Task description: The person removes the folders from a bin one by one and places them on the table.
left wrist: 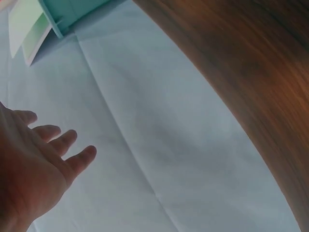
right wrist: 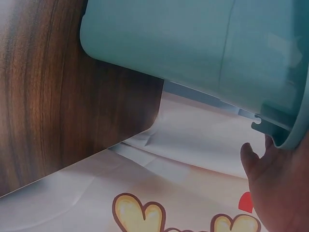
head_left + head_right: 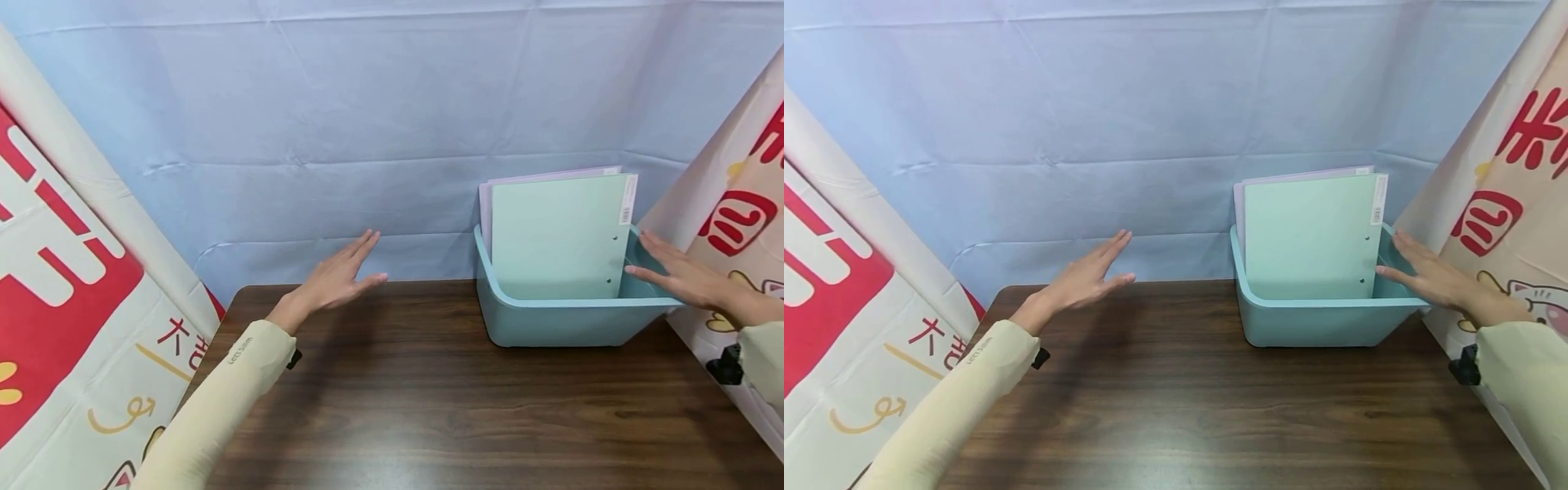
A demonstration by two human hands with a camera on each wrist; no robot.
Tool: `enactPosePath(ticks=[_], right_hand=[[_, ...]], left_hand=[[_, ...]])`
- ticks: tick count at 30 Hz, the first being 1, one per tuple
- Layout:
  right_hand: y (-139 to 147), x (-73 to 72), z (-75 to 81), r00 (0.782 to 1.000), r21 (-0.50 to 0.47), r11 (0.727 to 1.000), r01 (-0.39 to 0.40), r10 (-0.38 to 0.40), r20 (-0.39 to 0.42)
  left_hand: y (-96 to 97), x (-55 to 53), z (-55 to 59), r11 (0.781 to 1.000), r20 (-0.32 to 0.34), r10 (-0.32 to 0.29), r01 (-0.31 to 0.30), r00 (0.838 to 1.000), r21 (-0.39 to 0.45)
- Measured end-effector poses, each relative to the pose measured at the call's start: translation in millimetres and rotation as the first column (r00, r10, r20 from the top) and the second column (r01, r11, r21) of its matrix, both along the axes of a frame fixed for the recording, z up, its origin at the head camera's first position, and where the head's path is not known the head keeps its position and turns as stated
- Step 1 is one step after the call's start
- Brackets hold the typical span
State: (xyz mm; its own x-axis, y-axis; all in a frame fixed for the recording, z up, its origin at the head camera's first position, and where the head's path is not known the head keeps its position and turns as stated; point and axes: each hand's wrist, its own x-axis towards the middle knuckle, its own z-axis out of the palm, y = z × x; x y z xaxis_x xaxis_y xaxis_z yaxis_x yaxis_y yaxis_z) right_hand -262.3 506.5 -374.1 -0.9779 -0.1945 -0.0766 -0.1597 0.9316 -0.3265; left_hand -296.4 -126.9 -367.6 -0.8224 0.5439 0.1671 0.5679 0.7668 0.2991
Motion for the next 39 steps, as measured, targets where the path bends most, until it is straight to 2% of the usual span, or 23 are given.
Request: enactPosePath(ticks=[7, 15, 21, 28, 39], right_hand=[[-3.2, -1.8, -0.3, 1.0, -0.002, 1.0, -0.003, 0.003, 0.003], [-4.3, -2.5, -2.9, 1.0, -0.018, 1.0, 0.002, -0.002, 0.01], [-2.7, -1.9, -4.3, 1.0, -0.023, 1.0, 0.004, -0.004, -0.005], [-0.2, 0.0, -5.4, 1.0, -0.034, 0.999, 0.003, -0.003, -0.007], [-0.2, 0.8, -2.9, 1.0, -0.019, 1.0, 0.015, -0.016, -0.014]], left_hand=[[18.4, -3.7, -1.9, 0.998, -0.012, -0.054, 0.054, 0.998, 0.031], [36.7, -8.4, -8.1, 0.994, 0.002, -0.054, 0.053, 0.999, 0.091], [50.8, -14.2, -11.4, 0.983, 0.023, -0.093, 0.088, 0.995, 0.159], [67.9, -17.2, -15.1, 0.957, 0.048, -0.153, 0.136, 0.987, 0.258], [92.0, -18.4, -14.1, 0.896, 0.06, -0.244, 0.201, 0.968, 0.397]])
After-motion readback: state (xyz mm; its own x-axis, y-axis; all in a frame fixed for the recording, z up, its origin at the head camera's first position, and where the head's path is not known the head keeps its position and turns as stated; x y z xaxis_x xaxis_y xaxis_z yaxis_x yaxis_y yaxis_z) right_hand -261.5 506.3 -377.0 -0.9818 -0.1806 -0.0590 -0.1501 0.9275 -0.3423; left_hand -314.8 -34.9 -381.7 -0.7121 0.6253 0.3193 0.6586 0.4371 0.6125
